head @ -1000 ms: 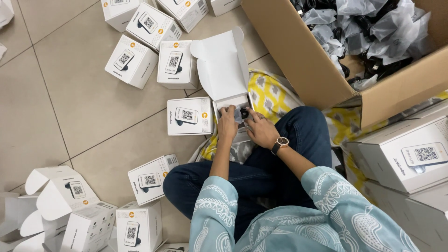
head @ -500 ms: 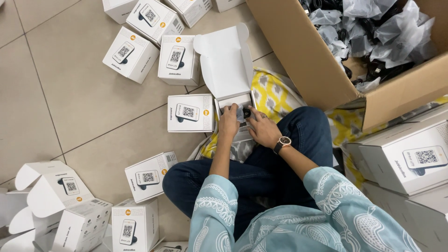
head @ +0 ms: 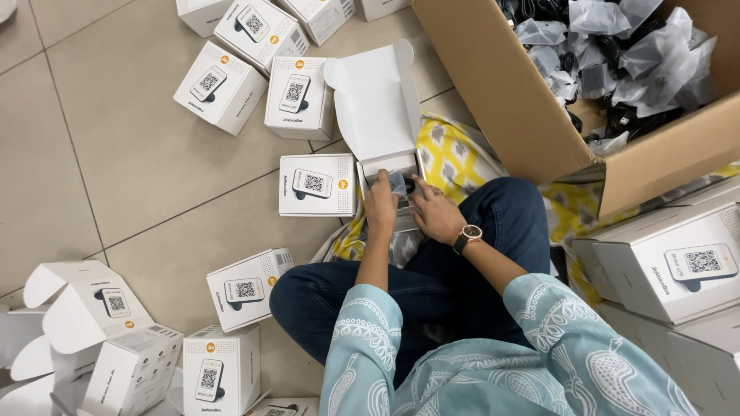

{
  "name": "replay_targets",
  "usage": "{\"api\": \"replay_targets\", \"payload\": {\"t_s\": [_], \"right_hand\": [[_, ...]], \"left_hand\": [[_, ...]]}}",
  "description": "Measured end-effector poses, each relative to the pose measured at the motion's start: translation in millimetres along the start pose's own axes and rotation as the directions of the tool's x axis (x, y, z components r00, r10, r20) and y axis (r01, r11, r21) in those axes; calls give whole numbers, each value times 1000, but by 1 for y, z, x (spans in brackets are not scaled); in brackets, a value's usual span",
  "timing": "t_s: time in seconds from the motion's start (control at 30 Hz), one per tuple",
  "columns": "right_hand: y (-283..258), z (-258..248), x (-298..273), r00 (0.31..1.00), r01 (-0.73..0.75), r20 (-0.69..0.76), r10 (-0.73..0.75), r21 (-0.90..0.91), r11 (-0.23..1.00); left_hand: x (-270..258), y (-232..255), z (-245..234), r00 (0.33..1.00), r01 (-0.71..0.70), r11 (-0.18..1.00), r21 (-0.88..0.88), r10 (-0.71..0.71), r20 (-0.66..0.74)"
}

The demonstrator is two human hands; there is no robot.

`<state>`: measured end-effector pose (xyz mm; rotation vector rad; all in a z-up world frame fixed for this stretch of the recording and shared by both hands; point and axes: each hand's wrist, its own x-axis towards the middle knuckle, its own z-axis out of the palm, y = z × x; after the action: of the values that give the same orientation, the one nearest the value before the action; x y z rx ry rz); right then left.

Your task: The person takes electronic devices wrapped in black plastic out of a large carton and places them into individual white JioVoiceBox product boxes.

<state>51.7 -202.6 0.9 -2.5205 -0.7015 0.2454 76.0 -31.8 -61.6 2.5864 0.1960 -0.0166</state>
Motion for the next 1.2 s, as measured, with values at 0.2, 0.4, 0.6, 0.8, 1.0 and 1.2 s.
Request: {"api": "replay_targets", "payload": {"t_s": [0.2,0.4,0.6,0.8,1.0,1.2], "right_hand": [[7,12,-5,999,8,-54,-9,-24,1000],[7,11,-9,998,21,-58,-30,-142,990],[12,20,-10,979,73,-175,-107,-187,980],[9,16,-10,981,53,-170,-98,-253,966],[2,6,-4,989,57,-122,-88,-234,971],[12,20,13,994,-12,95,44,-311,950]], "left_hand": [[-4,-1,3,999,-49,998,33,50,-20],[-32,1,-17,989,-147,986,-83,145,-22],[-56,-6,-41,950,-302,952,47,296,97],[-58,-11,-39,850,-522,826,211,524,51],[-62,-16,-42,859,-509,824,251,506,79],[-59,-18,-37,872,-488,837,247,482,88]]}}
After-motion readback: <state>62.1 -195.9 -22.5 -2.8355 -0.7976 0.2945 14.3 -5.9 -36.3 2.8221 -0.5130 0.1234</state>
